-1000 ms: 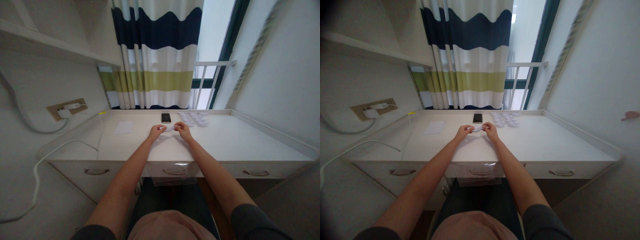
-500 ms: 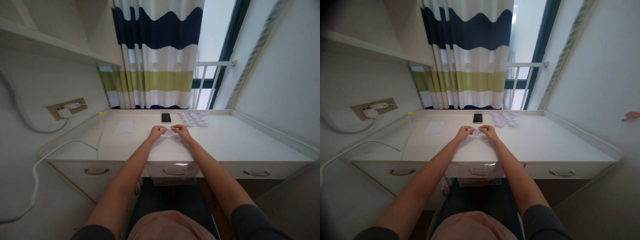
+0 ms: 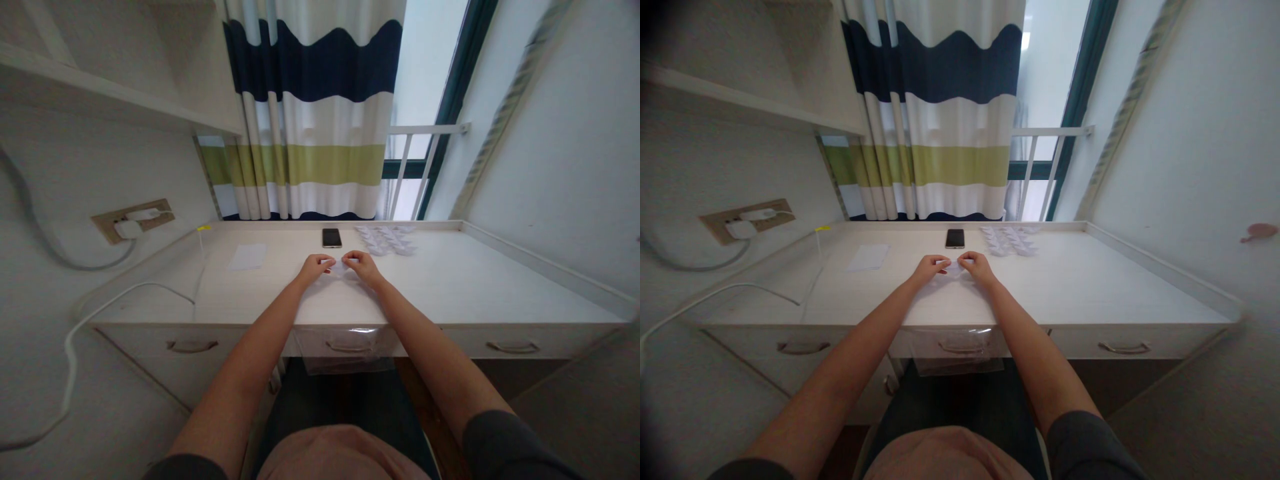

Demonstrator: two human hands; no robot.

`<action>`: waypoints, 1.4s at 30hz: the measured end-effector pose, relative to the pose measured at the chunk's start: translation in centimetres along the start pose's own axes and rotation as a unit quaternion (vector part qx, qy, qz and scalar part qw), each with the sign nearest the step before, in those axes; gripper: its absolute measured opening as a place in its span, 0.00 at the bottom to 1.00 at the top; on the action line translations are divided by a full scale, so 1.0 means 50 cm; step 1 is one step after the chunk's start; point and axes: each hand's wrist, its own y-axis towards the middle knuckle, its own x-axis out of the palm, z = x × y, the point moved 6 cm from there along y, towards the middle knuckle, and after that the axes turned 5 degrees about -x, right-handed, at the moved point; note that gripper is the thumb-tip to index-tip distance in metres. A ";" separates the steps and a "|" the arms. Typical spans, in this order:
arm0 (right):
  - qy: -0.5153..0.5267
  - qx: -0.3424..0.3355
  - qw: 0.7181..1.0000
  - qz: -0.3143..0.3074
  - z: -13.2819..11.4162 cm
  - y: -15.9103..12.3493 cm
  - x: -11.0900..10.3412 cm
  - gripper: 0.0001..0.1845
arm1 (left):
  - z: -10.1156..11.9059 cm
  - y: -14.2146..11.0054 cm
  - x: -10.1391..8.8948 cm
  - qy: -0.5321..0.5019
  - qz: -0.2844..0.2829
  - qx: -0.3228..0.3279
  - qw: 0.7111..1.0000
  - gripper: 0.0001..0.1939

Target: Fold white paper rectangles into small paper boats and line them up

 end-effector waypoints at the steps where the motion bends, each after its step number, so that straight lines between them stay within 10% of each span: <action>1: 0.005 -0.001 1.000 0.000 0.001 0.000 0.001 0.09 | 0.000 0.000 0.000 -0.006 0.003 -0.004 1.000 0.18; 27: 0.062 0.027 0.997 -0.047 -0.002 -0.008 0.016 0.14 | 0.010 -0.005 -0.002 0.037 0.015 0.016 0.999 0.14; 42: 0.122 0.069 0.989 0.036 0.015 -0.003 -0.004 0.13 | 0.005 -0.005 -0.009 -0.074 0.017 -0.048 0.996 0.16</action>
